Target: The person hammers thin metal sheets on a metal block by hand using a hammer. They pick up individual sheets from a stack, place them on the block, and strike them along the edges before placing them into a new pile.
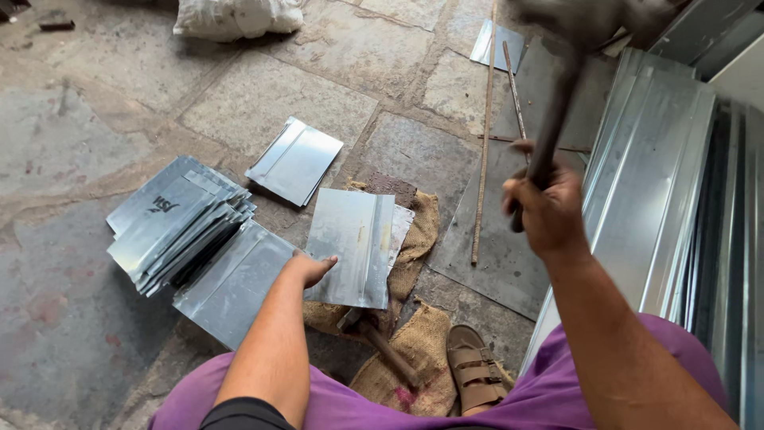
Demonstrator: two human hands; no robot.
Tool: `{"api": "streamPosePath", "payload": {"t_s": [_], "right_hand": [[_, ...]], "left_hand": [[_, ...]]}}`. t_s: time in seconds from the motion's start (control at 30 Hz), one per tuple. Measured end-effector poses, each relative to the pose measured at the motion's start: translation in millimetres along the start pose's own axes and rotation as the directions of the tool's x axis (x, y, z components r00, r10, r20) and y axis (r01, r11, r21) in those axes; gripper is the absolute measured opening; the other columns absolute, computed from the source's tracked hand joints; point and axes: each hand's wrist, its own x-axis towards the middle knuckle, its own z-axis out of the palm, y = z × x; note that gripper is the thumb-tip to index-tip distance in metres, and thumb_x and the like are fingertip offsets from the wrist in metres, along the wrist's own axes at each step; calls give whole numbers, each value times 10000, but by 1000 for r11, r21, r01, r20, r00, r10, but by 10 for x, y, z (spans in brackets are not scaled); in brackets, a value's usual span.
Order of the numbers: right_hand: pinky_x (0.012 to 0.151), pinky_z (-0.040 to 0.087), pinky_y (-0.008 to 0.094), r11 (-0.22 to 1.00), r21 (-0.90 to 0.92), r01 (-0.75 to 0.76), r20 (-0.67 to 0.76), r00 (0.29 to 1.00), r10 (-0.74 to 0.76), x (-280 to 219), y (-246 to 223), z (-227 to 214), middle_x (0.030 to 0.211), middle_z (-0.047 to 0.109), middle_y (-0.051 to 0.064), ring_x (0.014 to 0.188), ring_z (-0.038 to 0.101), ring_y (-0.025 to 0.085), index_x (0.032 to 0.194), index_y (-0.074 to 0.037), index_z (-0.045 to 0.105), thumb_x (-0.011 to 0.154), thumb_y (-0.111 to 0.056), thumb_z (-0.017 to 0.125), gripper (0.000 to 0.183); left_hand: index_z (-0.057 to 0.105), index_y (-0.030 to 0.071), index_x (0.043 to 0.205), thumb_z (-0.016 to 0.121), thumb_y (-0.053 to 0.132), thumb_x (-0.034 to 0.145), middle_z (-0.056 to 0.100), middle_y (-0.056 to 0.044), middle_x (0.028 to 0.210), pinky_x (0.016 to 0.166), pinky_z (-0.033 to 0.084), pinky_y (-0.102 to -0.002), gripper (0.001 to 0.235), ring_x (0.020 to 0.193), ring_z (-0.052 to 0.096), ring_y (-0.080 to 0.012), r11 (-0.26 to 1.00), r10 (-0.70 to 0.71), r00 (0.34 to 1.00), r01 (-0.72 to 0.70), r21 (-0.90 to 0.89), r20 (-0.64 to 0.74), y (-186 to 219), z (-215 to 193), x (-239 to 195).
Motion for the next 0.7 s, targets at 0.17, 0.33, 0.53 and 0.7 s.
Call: {"api": "streamPosePath", "payload": {"t_s": [0.17,0.33,0.53,0.7], "right_hand": [[427,427,264,968,247,-40,140,990,5,-366,507,213,632,548,26,481,501,112,951,-25,619,876,-88,616,98],[428,437,270,883,454,119,99,978,-183,-406,721,163,641,553,62,470,511,127,923,-71,586,1114,-195,539,233],[640,572,406,678,506,533,53,765,-641,363,116,-619,731,567,80,556,556,191,931,-135,535,1215,-354,401,383],[601,520,402,708,432,559,-42,796,-603,421,608,-685,718,558,66,561,528,184,1016,-110,566,1124,-328,439,274]], "left_hand": [[721,-37,1252,727,624,837,698,-240,1306,1028,546,-413,781,1203,691,-365,1000,5,992,-2,24,-127,-152,118,355],[723,112,1282,754,516,814,719,-183,1277,1000,548,-448,619,1183,678,-377,993,34,956,-66,-101,-292,-126,-314,-86],[639,153,1336,721,746,791,654,-116,1358,987,528,-442,809,1280,602,-298,998,-54,942,65,23,-333,133,-854,-1128],[643,159,1327,713,746,777,672,-106,1332,967,536,-446,807,1262,617,-291,999,-19,937,33,36,-349,127,-870,-1154]]}}
